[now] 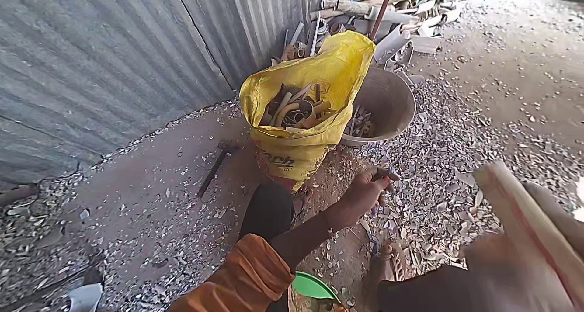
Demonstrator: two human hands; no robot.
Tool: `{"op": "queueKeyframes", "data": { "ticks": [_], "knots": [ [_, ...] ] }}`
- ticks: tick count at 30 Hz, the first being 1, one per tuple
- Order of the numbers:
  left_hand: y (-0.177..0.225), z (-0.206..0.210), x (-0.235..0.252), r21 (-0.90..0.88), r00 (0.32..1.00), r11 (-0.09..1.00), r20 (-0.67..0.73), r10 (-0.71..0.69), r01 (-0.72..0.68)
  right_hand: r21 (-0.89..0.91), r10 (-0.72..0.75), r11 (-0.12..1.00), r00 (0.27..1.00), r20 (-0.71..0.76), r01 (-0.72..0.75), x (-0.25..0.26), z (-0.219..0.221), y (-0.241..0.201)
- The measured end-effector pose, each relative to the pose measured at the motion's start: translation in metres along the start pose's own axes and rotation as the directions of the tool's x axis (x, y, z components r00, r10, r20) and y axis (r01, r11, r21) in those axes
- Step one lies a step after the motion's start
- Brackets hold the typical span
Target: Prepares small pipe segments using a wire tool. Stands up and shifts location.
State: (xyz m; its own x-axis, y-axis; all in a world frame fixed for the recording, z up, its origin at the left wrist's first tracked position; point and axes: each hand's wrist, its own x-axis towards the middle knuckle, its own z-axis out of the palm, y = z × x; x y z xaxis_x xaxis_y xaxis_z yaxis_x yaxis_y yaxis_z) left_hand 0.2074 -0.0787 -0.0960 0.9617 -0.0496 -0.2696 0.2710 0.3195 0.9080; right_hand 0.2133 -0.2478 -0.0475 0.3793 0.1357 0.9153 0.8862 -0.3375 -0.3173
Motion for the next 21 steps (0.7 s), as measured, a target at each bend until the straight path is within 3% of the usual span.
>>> {"op": "queueKeyframes", "data": {
  "ticks": [2, 5, 7, 11, 15, 19, 21],
  "knots": [
    [-0.01, 0.005, 0.001, 0.038, 0.997, 0.998, 0.056, -0.061, 0.059, -0.182, 0.233, 0.958, 0.971, 0.051, -0.22, 0.008, 0.036, 0.064],
    [-0.015, 0.007, 0.001, 0.084, 0.993, 0.992, 0.063, -0.096, 0.09, -0.31, 0.659, 0.74, 0.734, 0.161, -0.597, 0.01, 0.064, 0.122],
    [-0.014, 0.007, -0.005, 0.044, 0.996, 0.996, 0.057, -0.074, 0.071, -0.288, 0.76, 0.649, 0.621, 0.194, -0.704, 0.001, 0.06, 0.123],
    [-0.008, -0.007, -0.006, 0.025, 0.998, 0.998, -0.043, 0.054, -0.053, -0.134, 0.703, 0.664, 0.553, 0.448, -0.736, -0.011, 0.055, 0.087],
    [-0.001, -0.023, -0.01, 0.024, 0.986, 1.0, -0.164, 0.015, -0.012, -0.016, 0.521, 0.558, 0.335, 0.785, -0.83, -0.029, 0.064, 0.047],
    [0.002, -0.038, -0.01, 0.131, 0.977, 0.991, -0.204, 0.055, -0.029, -0.072, 0.467, 0.423, 0.149, 0.872, -0.903, -0.053, 0.069, 0.035],
    [0.002, -0.046, -0.011, 0.205, 0.969, 0.977, -0.227, 0.101, -0.054, -0.219, 0.514, 0.469, 0.063, 0.855, -0.856, -0.071, 0.069, 0.046]
  ]
}}
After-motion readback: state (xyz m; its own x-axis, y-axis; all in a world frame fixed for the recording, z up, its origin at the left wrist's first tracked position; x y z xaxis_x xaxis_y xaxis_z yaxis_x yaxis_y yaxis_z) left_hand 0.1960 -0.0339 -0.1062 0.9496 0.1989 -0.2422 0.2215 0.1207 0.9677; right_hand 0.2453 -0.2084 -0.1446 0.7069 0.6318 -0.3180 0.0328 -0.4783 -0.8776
